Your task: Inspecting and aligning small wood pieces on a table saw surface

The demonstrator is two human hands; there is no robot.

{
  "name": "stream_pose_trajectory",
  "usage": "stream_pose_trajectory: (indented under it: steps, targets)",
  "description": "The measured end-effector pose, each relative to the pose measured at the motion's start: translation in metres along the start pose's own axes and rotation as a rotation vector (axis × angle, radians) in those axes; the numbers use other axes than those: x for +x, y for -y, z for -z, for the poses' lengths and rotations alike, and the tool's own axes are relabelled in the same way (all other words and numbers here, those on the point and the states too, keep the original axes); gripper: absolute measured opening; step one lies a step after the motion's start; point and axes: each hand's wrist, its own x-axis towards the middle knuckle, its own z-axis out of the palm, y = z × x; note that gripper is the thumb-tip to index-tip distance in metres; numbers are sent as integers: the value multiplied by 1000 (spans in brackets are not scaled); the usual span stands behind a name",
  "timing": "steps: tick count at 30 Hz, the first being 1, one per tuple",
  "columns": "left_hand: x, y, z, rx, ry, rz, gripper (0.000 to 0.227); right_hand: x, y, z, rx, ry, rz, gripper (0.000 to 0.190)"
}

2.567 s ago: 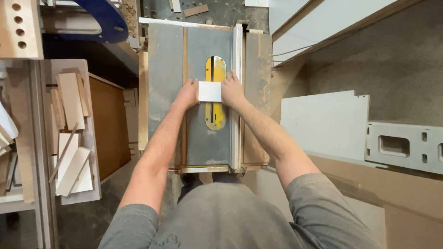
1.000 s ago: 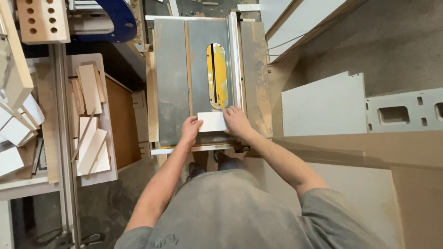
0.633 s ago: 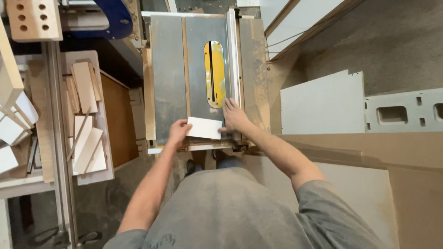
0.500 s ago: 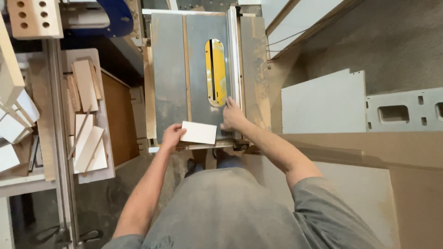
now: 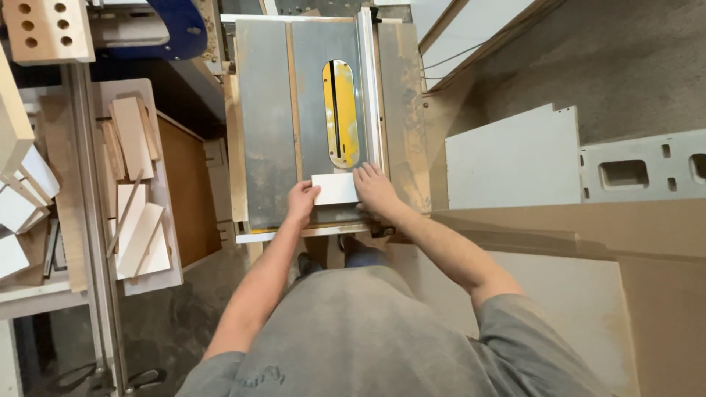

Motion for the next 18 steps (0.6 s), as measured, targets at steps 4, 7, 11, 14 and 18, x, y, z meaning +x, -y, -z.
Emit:
stream_pose_trajectory:
  steps: [4,7,11,14,18]
  targets:
    - [7,-10,-10,70,-37,9,42,21,-20,-40,3,-30,23,90]
    - [12,-13,-7,310,-64,-49,38,30,-18,-45,-19,-123,46,73]
    - [-15,-61,-1,819,37,-314,49,33,-13,-34,-18,-199,-9,32]
    - [-37,-115,4,972,261,-370,85,32,-12,-25,-42,-198,-13,27]
    - [-4,-103,7,1225,442,-439,107,37,-16,-32,-38,-206,2,26]
